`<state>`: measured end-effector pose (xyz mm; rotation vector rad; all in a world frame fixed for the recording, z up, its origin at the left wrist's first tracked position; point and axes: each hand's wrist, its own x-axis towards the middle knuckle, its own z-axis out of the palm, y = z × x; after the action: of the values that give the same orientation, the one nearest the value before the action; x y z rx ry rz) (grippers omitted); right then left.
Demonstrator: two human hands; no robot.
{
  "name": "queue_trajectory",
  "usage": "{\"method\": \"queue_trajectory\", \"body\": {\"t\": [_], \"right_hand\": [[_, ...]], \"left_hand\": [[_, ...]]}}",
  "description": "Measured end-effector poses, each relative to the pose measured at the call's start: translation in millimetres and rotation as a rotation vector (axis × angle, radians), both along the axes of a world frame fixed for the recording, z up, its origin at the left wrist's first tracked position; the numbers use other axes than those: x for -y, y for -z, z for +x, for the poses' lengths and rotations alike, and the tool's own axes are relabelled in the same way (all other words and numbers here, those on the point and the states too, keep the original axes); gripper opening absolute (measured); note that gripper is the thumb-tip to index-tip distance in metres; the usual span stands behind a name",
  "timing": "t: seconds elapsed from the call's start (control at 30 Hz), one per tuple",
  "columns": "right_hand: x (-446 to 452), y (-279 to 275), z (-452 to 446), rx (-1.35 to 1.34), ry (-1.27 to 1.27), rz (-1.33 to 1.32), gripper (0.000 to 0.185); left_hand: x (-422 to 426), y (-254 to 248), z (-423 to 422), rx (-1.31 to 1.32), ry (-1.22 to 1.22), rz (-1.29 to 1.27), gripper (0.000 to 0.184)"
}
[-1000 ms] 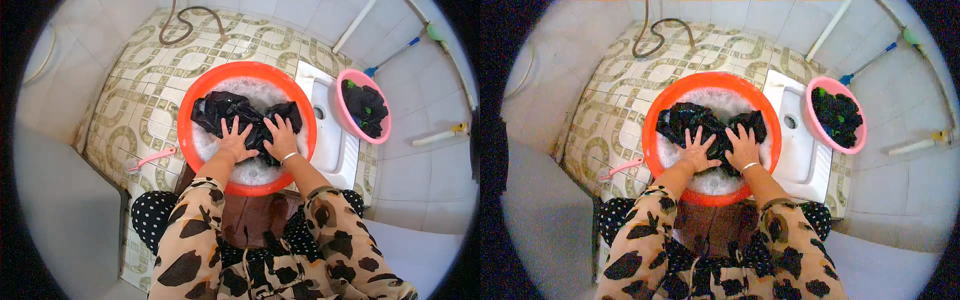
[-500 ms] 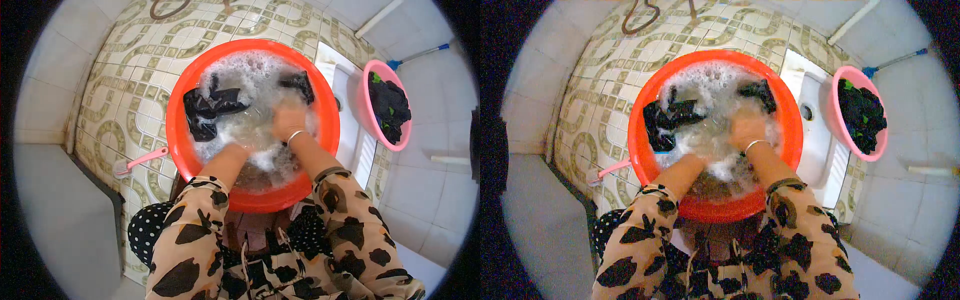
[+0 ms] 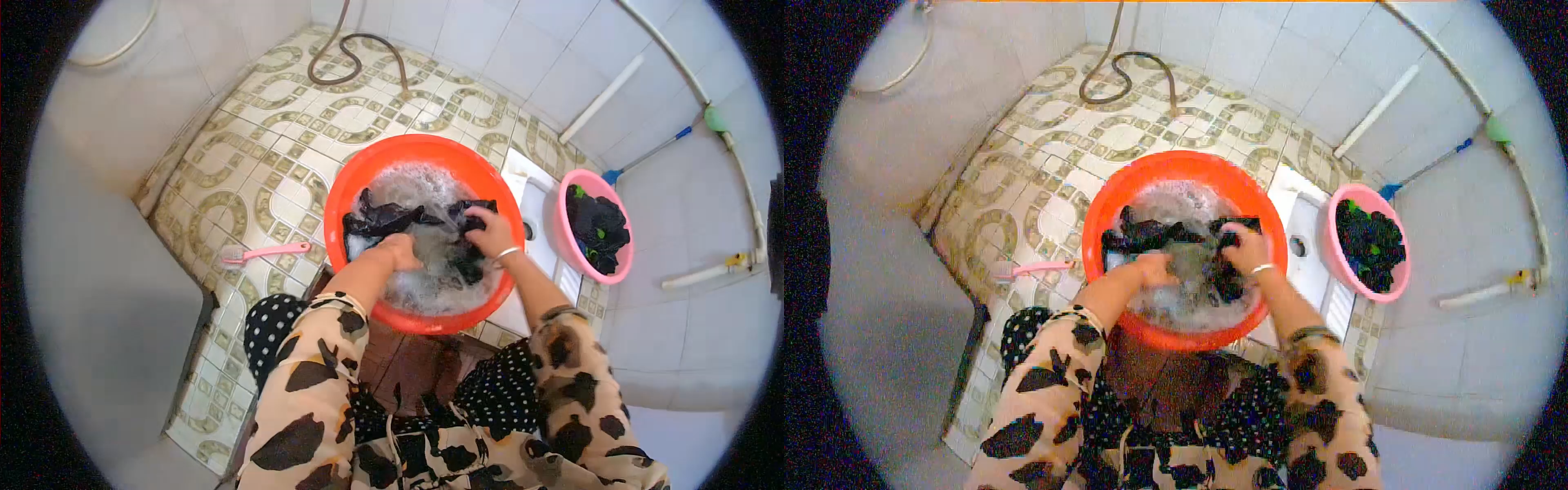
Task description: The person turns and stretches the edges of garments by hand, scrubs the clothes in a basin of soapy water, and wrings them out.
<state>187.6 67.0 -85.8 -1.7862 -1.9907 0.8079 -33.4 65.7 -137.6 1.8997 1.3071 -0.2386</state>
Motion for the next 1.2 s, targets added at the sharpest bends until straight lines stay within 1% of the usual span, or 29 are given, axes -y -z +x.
{"method": "queue_trajectory", "body": {"t": [0.03, 0.07, 0.1, 0.13, 0.17, 0.23, 0.27, 0.3, 0.33, 0.37, 0.4, 0.43, 0.5, 0.53, 0.57, 0.6, 0.67, 0.7, 0.77, 0.8, 0.83, 0.9, 0.93, 0.97, 1.03, 1.07, 1.1, 1.17, 1.2], "right_hand": [[-5.4, -9.9, 11.7, -0.137, -0.111, 0.251, 0.037], [1.7, -63.4, 5.4, -0.188, -0.035, 0.109, 0.039], [-0.6, -103.2, 8.2, -0.081, -0.035, 0.100, 0.041], [4.7, -148.2, 3.0, -0.185, -0.057, 0.082, 0.041], [-2.0, -172.7, 9.9, -0.114, -0.035, 0.154, 0.040], [14.1, -248.3, -8.5, -0.248, -0.001, 0.109, 0.040], [21.5, -280.7, -18.2, -0.189, 0.000, 0.176, 0.038], [25.7, -307.4, -27.5, -0.296, 0.006, 0.168, 0.036], [26.2, -329.4, -33.4, -0.372, -0.058, 0.233, 0.034], [32.2, -350.7, -45.1, -0.489, -0.027, 0.238, 0.033], [32.7, -371.1, -52.0, -0.510, -0.039, 0.288, 0.031], [30.0, -386.2, -56.0, -0.539, -0.042, 0.315, 0.024], [26.5, -419.2, -65.0, -0.525, -0.041, 0.225, 0.030], [31.2, -426.8, -72.8, -0.618, -0.019, 0.256, 0.017], [33.9, -432.9, -83.0, -0.706, 0.003, 0.285, 0.007], [40.6, -436.2, -100.4, -0.793, 0.076, 0.311, 0.006], [36.8, -445.7, -110.3, -0.858, 0.069, 0.246, 0.006], [37.9, -448.3, -117.2, -0.892, 0.051, 0.225, 0.006], [45.4, -447.4, -128.0, -0.895, 0.015, 0.253, 0.006], [50.7, -447.9, -132.3, -0.907, -0.021, 0.279, 0.005], [52.3, -446.4, -131.7, -0.899, -0.024, 0.286, 0.005], [54.3, -436.7, -124.5, -0.974, -0.194, 0.152, 0.006], [62.7, -431.3, -122.5, -1.029, -0.127, 0.164, 0.008], [69.4, -426.8, -116.1, -1.026, -0.087, 0.193, 0.013], [63.8, -416.8, -61.8, -1.034, -0.120, 0.134, 0.019], [63.1, -406.2, -31.6, -1.093, -0.050, 0.179, 0.018], [63.9, -390.9, -0.9, -1.151, 0.021, 0.226, 0.018], [64.0, -340.3, 56.4, -1.279, 0.228, 0.280, 0.019], [63.2, -302.1, 85.4, -1.328, 0.331, 0.235, 0.022]], "left_hand": [[6.1, -18.9, -4.4, 0.007, 0.002, 0.011, 0.077], [13.0, -32.8, -8.7, 0.053, -0.037, 0.065, 0.088], [18.0, -43.4, -11.4, 0.101, -0.074, 0.119, 0.100], [21.1, -51.7, -11.1, 0.142, -0.078, 0.133, 0.120], [24.7, -58.3, -9.2, 0.155, -0.065, 0.149, 0.120], [27.8, -71.3, -6.8, 0.233, -0.064, 0.265, 0.129], [24.2, -72.6, -6.1, 0.299, -0.054, 0.278, 0.135], [25.6, -81.5, -6.4, 0.307, -0.048, 0.293, 0.135], [27.4, -91.9, -8.4, 0.334, -0.091, 0.337, 0.136], [26.2, -100.1, -9.9, 0.361, -0.134, 0.381, 0.136], [13.0, -89.8, -9.1, 0.487, -0.135, 0.414, 0.137], [13.9, -96.7, -9.1, 0.495, -0.131, 0.422, 0.137], [17.3, -111.6, -8.2, 0.792, -0.268, 0.450, 0.137], [17.0, -118.8, -4.3, 0.909, -0.248, 0.462, 0.137], [15.3, -120.0, 2.5, 0.919, -0.244, 0.457, 0.137], [13.6, -121.7, 10.1, 0.969, -0.205, 0.512, 0.137], [10.2, -131.8, 19.2, 1.079, -0.161, 0.622, 0.136], [8.8, -132.1, 22.7, 1.086, -0.159, 0.619, 0.136], [4.6, -132.3, 30.3, 1.145, -0.311, 0.665, 0.131], [4.7, -137.3, 35.0, 1.191, -0.406, 0.704, 0.114], [5.0, -141.0, 36.7, 1.201, -0.404, 0.708, 0.114], [11.5, -151.8, 38.4, 0.980, -0.562, 0.452, 0.086], [15.5, -159.4, 39.7, 0.879, -0.626, 0.434, 0.060], [15.1, -158.6, 40.6, 0.877, -0.625, 0.433, 0.060], [14.4, -150.3, 41.3, 1.091, -0.816, 0.330, 0.048], [0.2, -130.3, 44.5, 1.179, -0.884, 0.268, 0.038], [5.8, -147.2, 36.9, 1.114, -1.007, 0.238, 0.030], [-10.5, -137.5, 28.5, 1.432, -1.081, 0.043, 0.022], [-13.5, -139.2, 27.2, 1.419, -1.077, 0.048, 0.022]]}}
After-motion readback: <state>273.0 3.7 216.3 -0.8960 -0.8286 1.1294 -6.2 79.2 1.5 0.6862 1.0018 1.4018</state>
